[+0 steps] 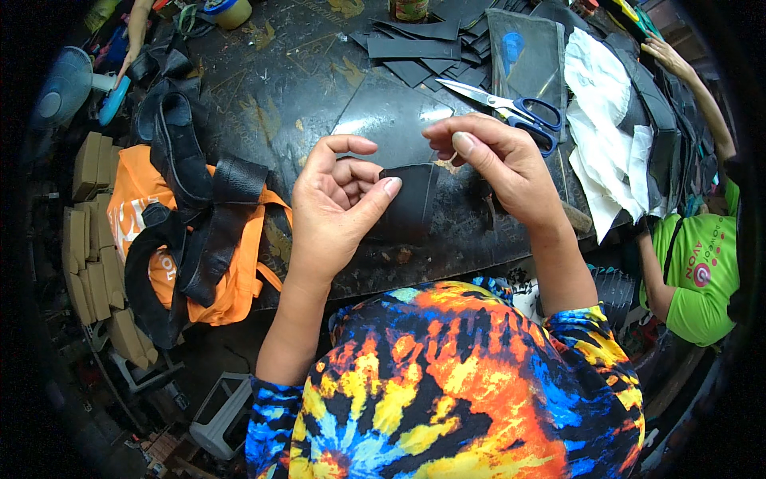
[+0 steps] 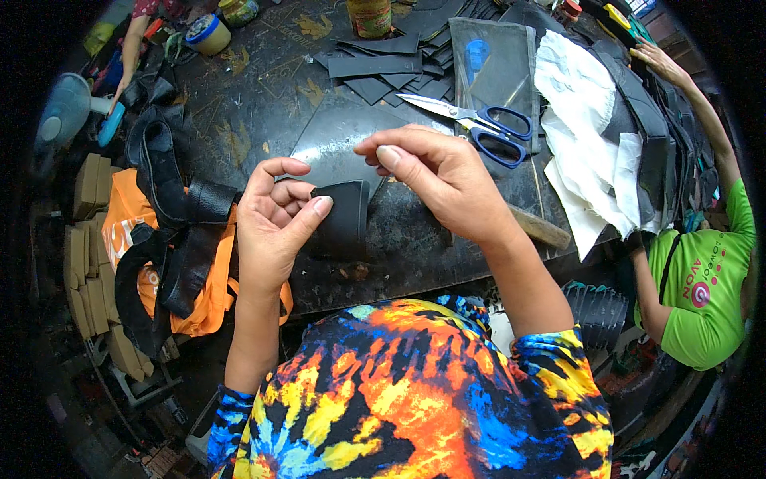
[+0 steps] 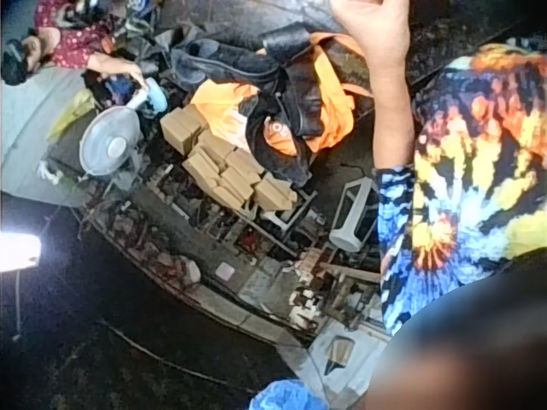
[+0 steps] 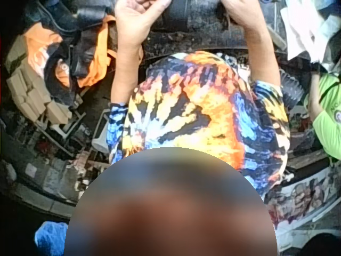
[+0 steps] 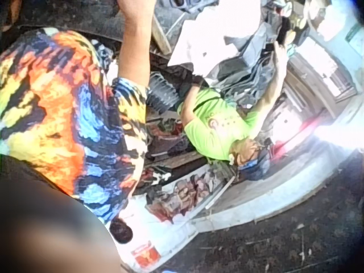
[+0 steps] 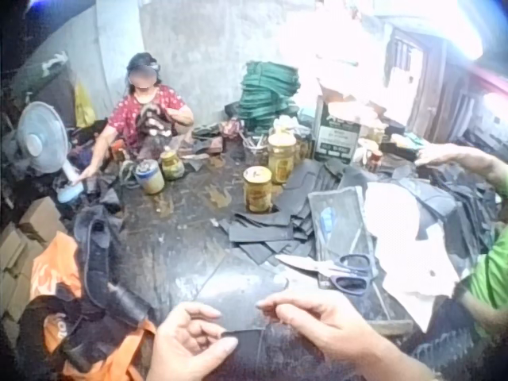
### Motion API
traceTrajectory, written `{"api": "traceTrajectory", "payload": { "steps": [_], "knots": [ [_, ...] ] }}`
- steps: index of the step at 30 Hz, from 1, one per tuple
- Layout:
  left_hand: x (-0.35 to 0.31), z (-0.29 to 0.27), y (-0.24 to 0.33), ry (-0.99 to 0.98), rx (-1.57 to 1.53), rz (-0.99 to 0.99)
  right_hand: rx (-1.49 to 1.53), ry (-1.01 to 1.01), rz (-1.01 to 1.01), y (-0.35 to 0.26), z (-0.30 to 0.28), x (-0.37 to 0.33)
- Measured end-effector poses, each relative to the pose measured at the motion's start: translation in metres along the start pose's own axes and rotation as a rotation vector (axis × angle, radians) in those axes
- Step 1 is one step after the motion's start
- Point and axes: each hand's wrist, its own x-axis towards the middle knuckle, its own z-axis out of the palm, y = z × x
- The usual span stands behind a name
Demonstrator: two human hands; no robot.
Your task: The person uses a hammer to repeatedly strike and shape small black leather pieces on a workbench. They handle the pieces one at a time, occasionally inspecting edges and repositioning them. A jar of yellow paste is opened and set aside, but its use is not shown.
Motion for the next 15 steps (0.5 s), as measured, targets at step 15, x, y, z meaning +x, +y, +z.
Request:
{"api": "traceTrajectory", "payload": {
  "steps": [15],
  "knots": [
    [-0.0013, -0.0039, -0.0027, -0.069, 0.023, -0.046, -0.201, -0.076, -0.072, -0.0004, 0.0033, -0.0011]
  ]
}}
